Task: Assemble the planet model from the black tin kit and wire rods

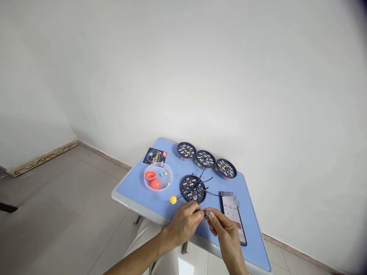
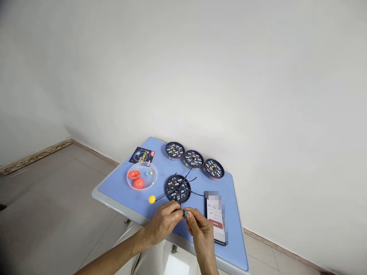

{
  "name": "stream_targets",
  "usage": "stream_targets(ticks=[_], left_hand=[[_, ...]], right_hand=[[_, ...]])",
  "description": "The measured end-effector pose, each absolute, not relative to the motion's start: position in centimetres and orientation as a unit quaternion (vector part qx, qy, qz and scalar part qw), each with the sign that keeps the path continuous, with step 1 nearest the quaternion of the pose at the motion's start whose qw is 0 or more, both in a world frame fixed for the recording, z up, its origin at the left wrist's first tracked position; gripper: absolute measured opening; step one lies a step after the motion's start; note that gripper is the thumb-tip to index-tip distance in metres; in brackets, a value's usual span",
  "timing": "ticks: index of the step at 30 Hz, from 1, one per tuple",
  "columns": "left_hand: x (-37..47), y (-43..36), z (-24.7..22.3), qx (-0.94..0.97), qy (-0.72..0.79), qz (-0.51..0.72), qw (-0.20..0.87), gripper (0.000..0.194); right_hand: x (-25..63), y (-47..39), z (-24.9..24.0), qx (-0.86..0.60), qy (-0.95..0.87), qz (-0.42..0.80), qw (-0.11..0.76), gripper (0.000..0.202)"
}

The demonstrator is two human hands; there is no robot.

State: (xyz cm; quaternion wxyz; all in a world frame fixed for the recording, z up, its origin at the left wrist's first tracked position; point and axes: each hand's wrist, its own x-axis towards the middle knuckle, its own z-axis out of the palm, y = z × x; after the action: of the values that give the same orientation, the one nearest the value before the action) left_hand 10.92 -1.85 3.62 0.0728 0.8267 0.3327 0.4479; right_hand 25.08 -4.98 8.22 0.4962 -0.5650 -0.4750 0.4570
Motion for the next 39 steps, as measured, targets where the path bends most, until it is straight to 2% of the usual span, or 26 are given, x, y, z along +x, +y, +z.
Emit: stream_targets(ticks=[8, 15, 21, 29, 39], left_hand=[[10.9, -1.6, 3.2, 0.836, 0.33, 0.43, 0.091, 0.038], [11.1, -1.5, 2.9, 0.828, 0.301, 0.462, 0.105, 0.038], [11.1, -1.3, 2.3, 0.819, 0.295, 0.482, 0.105, 0.043], [11.1, -1.3, 2.8, 0.799, 0.294, 0.509, 0.13, 0.044], [11.0, -1.3, 2.9, 0.781, 0.301, 0.529, 0.141, 0.043]], right_hand=[[26.1, -4.7, 9.5, -0.509, -0.697, 0.268, 0.429, 0.021], [26.1, -4.4, 11.0, -0.434, -0.828, 0.119, 0.334, 0.031], [25.8, -4.4, 10.3, -0.448, -0.849, 0.025, 0.279, 0.034], [25.0, -4.3, 9.0, -0.47, -0.833, -0.056, 0.286, 0.045], [25.1, -4.1, 7.7, -0.466, -0.828, -0.125, 0.287, 0.046]])
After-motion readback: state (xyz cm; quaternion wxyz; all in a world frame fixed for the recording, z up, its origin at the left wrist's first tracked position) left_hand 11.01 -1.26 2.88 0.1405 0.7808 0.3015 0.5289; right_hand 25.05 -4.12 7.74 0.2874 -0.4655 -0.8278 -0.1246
